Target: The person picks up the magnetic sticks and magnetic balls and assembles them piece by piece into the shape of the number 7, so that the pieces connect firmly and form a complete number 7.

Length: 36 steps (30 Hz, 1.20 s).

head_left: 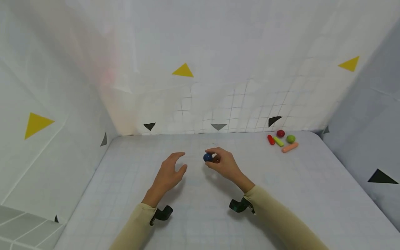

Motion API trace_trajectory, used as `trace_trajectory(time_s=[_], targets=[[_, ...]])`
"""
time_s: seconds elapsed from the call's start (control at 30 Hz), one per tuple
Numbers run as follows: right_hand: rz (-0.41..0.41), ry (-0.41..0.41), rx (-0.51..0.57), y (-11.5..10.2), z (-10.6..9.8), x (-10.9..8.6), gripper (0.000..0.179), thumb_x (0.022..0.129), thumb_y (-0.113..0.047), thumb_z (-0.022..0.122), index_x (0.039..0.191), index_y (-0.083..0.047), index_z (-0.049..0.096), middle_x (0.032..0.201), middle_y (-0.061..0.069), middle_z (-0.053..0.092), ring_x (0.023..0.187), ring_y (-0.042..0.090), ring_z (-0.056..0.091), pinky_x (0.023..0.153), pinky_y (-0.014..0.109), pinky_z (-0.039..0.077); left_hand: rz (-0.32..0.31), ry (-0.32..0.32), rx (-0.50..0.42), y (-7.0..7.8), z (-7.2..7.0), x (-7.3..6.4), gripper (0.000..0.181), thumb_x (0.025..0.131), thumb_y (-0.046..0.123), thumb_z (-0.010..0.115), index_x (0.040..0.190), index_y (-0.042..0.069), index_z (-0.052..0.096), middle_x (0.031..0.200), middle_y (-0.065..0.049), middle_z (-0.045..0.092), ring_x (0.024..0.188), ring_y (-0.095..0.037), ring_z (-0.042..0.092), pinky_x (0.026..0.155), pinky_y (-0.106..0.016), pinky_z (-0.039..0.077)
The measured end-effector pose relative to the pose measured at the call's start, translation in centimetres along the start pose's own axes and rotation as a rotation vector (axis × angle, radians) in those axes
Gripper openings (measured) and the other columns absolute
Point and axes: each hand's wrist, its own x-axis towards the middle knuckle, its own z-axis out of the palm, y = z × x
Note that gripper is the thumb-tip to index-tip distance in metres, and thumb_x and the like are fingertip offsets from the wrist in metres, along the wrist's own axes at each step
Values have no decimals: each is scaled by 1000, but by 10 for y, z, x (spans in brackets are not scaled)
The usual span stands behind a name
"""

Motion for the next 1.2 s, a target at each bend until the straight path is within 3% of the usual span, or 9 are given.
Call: trace_trajectory(time_s=[0.27, 0.67, 0.87, 1.07, 1.2], targets=[[8, 14, 11, 1, 24, 14, 32, 86, -15, 88, 114, -8, 72, 102, 1, 71, 80, 14, 67, 70, 33, 56, -36, -12, 0, -12, -3, 1, 48, 100, 18, 68, 146, 5, 58, 148, -12, 56, 139, -31, 49, 112, -51, 39], [-7, -31, -8, 4, 54, 27, 31, 85, -15, 89, 110, -6, 73, 99, 3, 71, 79, 15, 65, 64, 29, 55, -85, 2, -36, -24, 0, 0, 48, 100, 17, 68, 146, 6, 58, 146, -11, 58, 130, -30, 56, 106, -49, 46], [-12, -68, -84, 7, 64, 32, 32, 86, -17, 88, 112, -5, 72, 101, 4, 71, 80, 12, 63, 67, 27, 53, -101, 12, -10, -29, 2, 0, 48, 99, 15, 69, 144, 4, 58, 144, -13, 58, 128, -32, 57, 105, -49, 46], [-12, -103, -100, 5, 70, 34, 31, 88, -15, 87, 112, -5, 72, 103, 5, 70, 82, 14, 63, 72, 29, 54, -90, 21, 4, -34, 3, -2, 44, 98, 13, 70, 140, 2, 61, 140, -15, 61, 125, -33, 59, 103, -50, 47], [-9, -130, -140, 7, 74, 36, 32, 89, -18, 86, 115, -7, 71, 104, 4, 69, 84, 13, 62, 74, 29, 53, -48, 32, 0, -37, 5, -3, 41, 97, 9, 71, 136, 1, 64, 136, -17, 63, 122, -34, 60, 101, -51, 48]])
